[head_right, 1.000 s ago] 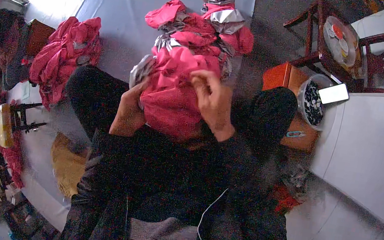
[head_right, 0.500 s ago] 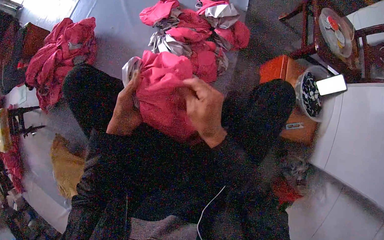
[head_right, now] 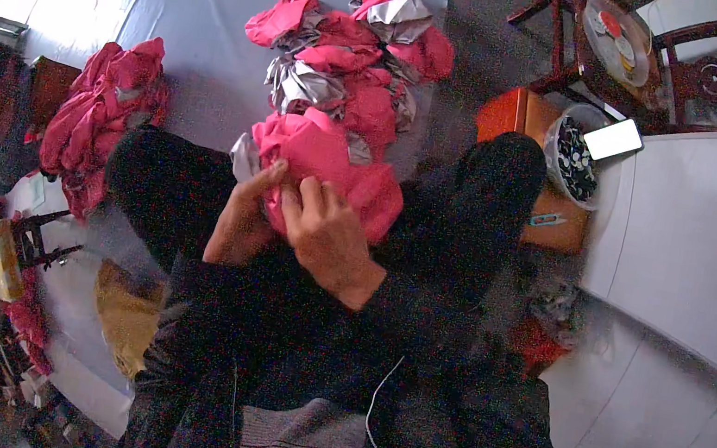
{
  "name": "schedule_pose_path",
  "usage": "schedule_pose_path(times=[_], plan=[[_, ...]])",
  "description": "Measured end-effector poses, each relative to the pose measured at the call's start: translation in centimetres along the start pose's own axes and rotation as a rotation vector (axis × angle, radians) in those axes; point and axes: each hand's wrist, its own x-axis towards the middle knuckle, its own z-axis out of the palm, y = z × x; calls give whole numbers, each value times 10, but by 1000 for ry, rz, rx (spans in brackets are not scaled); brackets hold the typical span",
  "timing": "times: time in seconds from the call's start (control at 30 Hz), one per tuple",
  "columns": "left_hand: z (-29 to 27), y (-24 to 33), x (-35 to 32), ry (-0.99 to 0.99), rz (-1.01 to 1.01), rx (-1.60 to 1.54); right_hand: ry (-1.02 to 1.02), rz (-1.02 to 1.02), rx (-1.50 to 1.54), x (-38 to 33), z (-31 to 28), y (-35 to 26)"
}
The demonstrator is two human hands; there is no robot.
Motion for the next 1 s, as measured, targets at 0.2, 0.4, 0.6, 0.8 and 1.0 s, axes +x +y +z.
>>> schedule_pose_path(times=[0.2,0.4,0.6,0.8,1.0], plan=[[18,12,-7,-40,38,-269,42,-33,35,-27,-8,-19],[12,14,-5,-24,105,-341,8,44,360,-40,-14,0],[13,19,-7,-123,122,-378,211,275,510,-14,-29,34],[16,19,-10,-143,80,-346,154,365,597,7,-8,38],[26,23,-14,-26,128,-131,117,550,813,7,3,52]])
